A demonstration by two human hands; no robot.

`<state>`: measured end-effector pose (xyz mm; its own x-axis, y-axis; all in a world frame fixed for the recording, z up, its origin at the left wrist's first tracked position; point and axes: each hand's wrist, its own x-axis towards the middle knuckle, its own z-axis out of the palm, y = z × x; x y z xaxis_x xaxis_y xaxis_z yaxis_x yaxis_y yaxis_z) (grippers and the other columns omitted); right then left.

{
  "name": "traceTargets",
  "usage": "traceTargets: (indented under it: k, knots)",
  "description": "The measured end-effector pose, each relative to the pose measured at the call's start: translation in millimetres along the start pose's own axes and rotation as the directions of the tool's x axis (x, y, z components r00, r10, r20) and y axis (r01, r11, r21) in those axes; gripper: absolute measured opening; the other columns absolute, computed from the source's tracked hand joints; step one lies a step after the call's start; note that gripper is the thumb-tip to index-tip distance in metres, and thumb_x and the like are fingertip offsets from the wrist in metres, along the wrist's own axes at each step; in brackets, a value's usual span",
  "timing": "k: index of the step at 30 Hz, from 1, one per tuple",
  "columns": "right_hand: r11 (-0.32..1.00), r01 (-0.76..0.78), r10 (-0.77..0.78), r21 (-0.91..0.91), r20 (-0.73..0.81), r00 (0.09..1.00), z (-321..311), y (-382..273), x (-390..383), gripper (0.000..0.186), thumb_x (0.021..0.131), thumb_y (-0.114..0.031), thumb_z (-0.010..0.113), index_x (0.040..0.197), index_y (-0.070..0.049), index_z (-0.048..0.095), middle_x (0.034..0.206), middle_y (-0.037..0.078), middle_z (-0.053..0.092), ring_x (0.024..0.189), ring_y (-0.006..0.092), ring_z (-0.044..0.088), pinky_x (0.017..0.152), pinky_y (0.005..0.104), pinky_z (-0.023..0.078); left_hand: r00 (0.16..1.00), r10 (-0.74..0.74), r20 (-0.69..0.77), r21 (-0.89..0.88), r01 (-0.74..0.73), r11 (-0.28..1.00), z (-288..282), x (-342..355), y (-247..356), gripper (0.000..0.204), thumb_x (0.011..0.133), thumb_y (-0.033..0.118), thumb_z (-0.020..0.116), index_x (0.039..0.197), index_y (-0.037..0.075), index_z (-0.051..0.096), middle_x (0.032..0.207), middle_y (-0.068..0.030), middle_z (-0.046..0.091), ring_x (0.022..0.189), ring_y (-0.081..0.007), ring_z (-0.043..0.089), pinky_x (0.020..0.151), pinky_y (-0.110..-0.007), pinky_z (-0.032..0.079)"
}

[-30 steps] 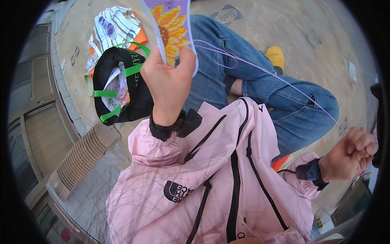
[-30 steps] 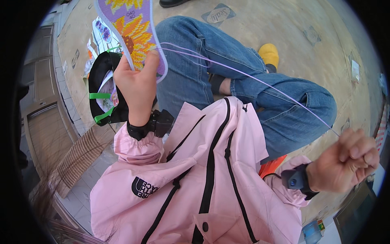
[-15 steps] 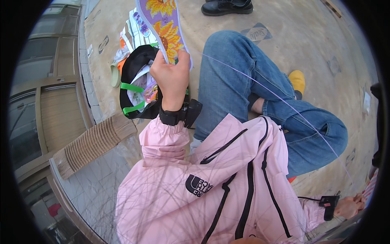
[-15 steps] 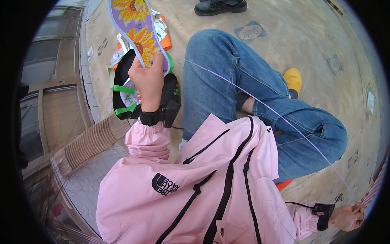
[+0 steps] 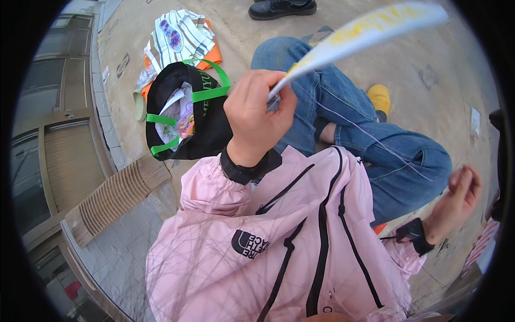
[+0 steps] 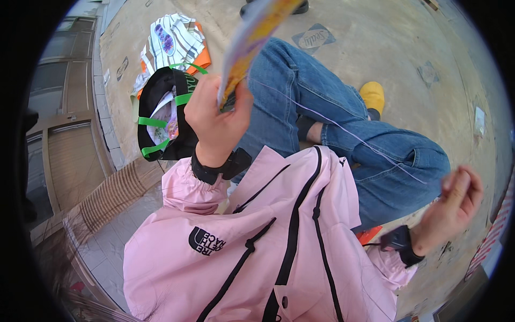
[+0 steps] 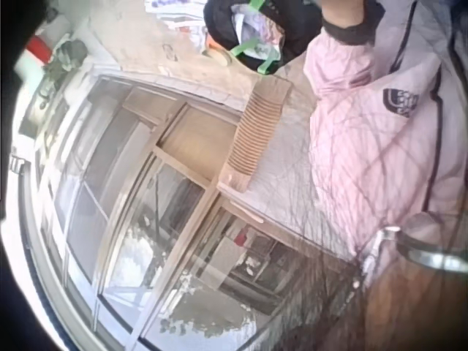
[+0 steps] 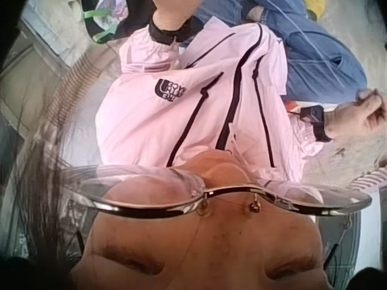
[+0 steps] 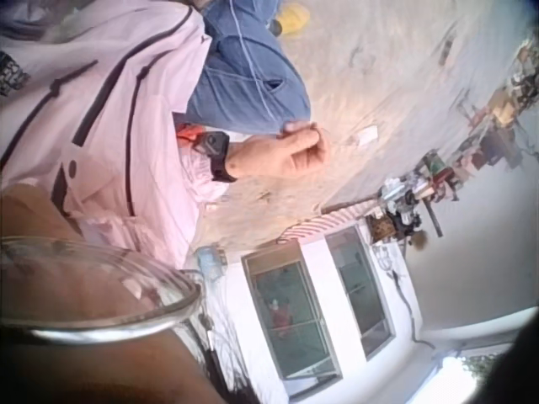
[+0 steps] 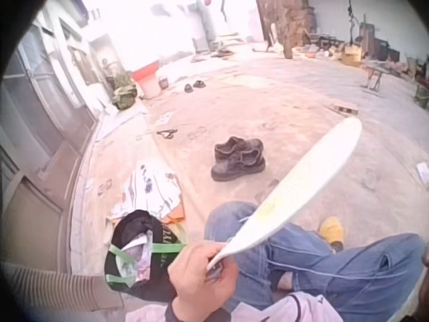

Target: The person sews a sunflower design onto a white shoe insole using a needle and thread. They repeatedly insert the needle through the insole and pull the thread to secure the design, occasionally flipping the insole to work on different sections.

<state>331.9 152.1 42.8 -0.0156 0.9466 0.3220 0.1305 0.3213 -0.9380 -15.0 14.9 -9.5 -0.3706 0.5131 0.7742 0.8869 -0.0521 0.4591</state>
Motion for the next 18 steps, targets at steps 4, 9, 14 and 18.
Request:
traceTargets:
  k: [4,9,14,18]
  knots:
    - [0.975,0.097,-0.036,-0.197,0.291,0.956,71,81,-83,0.058,0.09,-0.014,0.069,0.14,-0.001,0.043,0.138,0.012,0.053,0.127,0.0223,0.048,0.109,0.0344,0.035,0.945,0.314,0.091,-0.081,-0.308,0.948,8,2,31,0.042,0.056,0.002,0.073,0.097,-0.003,0.065,0.083,-0.012,0.064,0.067,-0.0256,0.064,0.057,-0.032,0.053]
    - [0.771,-0.404,0.002,0.493,0.632,0.775,145,0,-67,0.048,0.084,-0.032,0.077,0.103,0.003,0.051,0.127,0.028,0.053,0.109,0.0271,0.061,0.096,0.0322,0.049,0.882,0.459,0.104,-0.142,-0.444,0.885,5,1,49,0.037,0.064,0.008,0.078,0.098,0.0,0.067,0.089,-0.0103,0.066,0.075,-0.0247,0.069,0.063,-0.03,0.058]
    - [0.825,-0.189,-0.184,0.532,0.57,0.801,141,4,-72,0.037,0.088,-0.024,0.074,0.101,0.003,0.053,0.105,0.018,0.062,0.088,0.0167,0.063,0.078,0.0268,0.052,0.889,0.444,0.113,-0.148,-0.427,0.892,0,-2,55,0.036,0.067,0.007,0.079,0.1,0.001,0.067,0.092,-0.01,0.067,0.077,-0.0252,0.07,0.064,-0.031,0.059]
    - [0.835,-0.123,-0.235,0.537,0.548,0.803,138,11,-69,0.038,0.088,-0.025,0.074,0.1,0.003,0.053,0.1,0.018,0.063,0.086,0.0174,0.063,0.077,0.0273,0.052,0.888,0.445,0.113,-0.148,-0.428,0.892,-2,-1,55,0.037,0.066,0.007,0.08,0.1,0.001,0.067,0.092,-0.0102,0.067,0.077,-0.0253,0.07,0.064,-0.031,0.059]
